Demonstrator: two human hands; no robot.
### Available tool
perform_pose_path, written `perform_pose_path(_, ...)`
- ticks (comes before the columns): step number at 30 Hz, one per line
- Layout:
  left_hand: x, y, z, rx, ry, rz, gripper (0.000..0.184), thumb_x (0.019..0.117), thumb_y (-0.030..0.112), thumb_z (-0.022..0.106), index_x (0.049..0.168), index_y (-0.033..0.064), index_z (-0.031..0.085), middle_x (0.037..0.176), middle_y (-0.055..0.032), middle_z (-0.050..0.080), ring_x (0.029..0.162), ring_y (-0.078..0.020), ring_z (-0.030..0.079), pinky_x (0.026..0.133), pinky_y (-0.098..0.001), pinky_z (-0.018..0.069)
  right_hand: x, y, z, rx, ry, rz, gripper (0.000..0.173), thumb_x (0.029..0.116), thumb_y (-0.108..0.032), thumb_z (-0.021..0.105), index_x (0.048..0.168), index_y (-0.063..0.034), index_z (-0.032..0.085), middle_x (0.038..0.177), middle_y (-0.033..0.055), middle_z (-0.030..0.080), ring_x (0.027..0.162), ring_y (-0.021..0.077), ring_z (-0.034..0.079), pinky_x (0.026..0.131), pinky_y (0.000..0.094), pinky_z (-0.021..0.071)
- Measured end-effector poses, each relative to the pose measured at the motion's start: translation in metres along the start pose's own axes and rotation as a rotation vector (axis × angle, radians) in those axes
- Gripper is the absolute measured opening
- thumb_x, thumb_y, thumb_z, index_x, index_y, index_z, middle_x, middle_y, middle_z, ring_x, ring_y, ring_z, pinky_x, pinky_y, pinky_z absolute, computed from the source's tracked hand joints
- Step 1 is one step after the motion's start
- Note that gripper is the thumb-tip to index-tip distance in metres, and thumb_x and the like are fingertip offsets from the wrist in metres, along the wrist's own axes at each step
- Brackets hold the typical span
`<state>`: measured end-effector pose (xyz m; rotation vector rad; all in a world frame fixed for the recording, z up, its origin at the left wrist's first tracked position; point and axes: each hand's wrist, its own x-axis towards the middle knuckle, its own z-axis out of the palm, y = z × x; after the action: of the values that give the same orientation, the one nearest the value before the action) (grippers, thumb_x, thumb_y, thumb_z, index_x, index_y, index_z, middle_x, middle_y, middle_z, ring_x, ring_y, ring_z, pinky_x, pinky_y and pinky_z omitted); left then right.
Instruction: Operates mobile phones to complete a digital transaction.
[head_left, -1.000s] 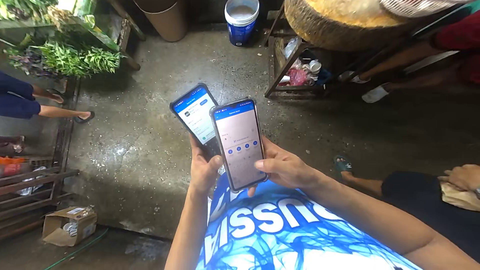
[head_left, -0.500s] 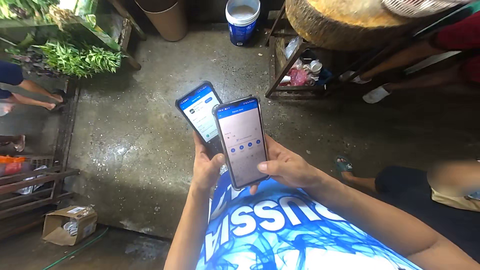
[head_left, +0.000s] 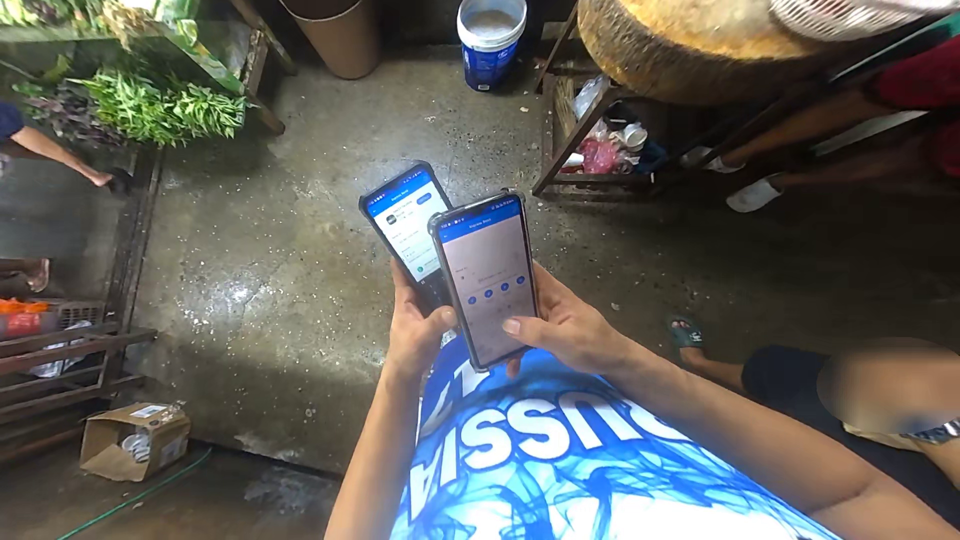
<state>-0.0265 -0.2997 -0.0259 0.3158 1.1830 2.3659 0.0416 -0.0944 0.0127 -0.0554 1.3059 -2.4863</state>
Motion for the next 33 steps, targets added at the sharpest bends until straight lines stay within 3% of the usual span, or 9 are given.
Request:
perform_pose_path(2,0.000,-0.001,0.000,0.000,0.009,-0.009,0.102,0.0784,0.034,0.088,0.155,0.0368,0.021,0.135,0.0028,0.062,0.116,-0.0151,0.066,0.097,-0.0382,0.0584,0.000,0.001,0.002,-0.032,0.040,0.008,0.038,0.1021,-0.007,0.056,0.137,-0.0220,0.049,0.114,0.0061,0.071,0.087,0.0189,0.075,0.063,0.0309,0.0649)
perform_pose_path(7,-0.002,-0.003,-0.001,-0.010,0.002,-0.019,0.103,0.0783,0.033,0.089,0.155,0.0373,0.020,0.134,0.0030,0.063,0.116,-0.0146,0.067,0.097,-0.0374,0.0586,-0.003,0.004,0.001,-0.028,0.048,0.013,0.044,0.0995,-0.011,0.063,0.139,-0.0240,0.047,0.116,0.0051,0.071,0.092,0.0186,0.075,0.064,0.0306,0.0650)
perform_pose_path(11,-0.003,-0.004,0.000,0.004,0.001,-0.017,0.102,0.0783,0.033,0.089,0.154,0.0364,0.021,0.133,0.0026,0.063,0.115,-0.0150,0.067,0.097,-0.0376,0.0586,-0.003,0.003,0.006,-0.105,0.131,0.019,0.044,0.0974,-0.009,0.066,0.136,-0.0225,0.049,0.111,0.0039,0.072,0.081,0.0151,0.075,0.056,0.0263,0.0626)
perform_pose_path(15,-0.005,-0.005,0.003,0.025,0.029,-0.025,0.105,0.0745,0.036,0.091,0.154,0.0352,0.022,0.132,0.0034,0.064,0.115,-0.0148,0.067,0.097,-0.0381,0.0589,-0.004,0.003,0.007,-0.196,0.130,-0.015,0.058,0.0881,-0.020,0.078,0.137,-0.0244,0.047,0.111,0.0011,0.071,0.075,0.0105,0.072,0.052,0.0226,0.0593)
perform_pose_path(20,-0.006,-0.009,0.004,0.028,0.021,-0.019,0.107,0.0743,0.034,0.091,0.154,0.0337,0.021,0.134,0.0022,0.063,0.117,-0.0161,0.066,0.098,-0.0394,0.0580,-0.002,0.004,0.011,-0.301,0.208,-0.050,0.069,0.0786,-0.022,0.086,0.136,-0.0217,0.049,0.108,0.0006,0.072,0.080,0.0103,0.072,0.063,0.0242,0.0618)
perform_pose_path(26,-0.006,-0.012,0.003,0.029,0.034,-0.005,0.110,0.0733,0.034,0.092,0.155,0.0335,0.018,0.134,0.0008,0.062,0.115,-0.0171,0.067,0.097,-0.0398,0.0586,-0.002,0.005,0.013,-0.333,0.259,-0.018,0.068,0.0781,-0.024,0.088,0.135,-0.0225,0.050,0.103,-0.0002,0.072,0.070,0.0077,0.069,0.054,0.0205,0.0576)
perform_pose_path(30,-0.006,-0.012,0.002,0.023,0.042,0.010,0.108,0.0728,0.039,0.092,0.154,0.0337,0.021,0.132,0.0021,0.064,0.114,-0.0154,0.067,0.096,-0.0384,0.0589,-0.005,0.004,0.009,-0.279,0.150,-0.030,0.071,0.0816,-0.026,0.085,0.140,-0.0238,0.045,0.111,0.0008,0.071,0.080,0.0106,0.071,0.062,0.0238,0.0614)
perform_pose_path(33,-0.007,-0.011,0.001,0.027,0.043,0.022,0.107,0.0726,0.042,0.091,0.154,0.0332,0.022,0.133,0.0032,0.064,0.115,-0.0142,0.067,0.097,-0.0374,0.0586,-0.007,0.003,0.006,-0.165,0.026,-0.003,0.070,0.0861,-0.023,0.082,0.142,-0.0259,0.040,0.116,0.0002,0.070,0.083,0.0113,0.072,0.062,0.0244,0.0620)
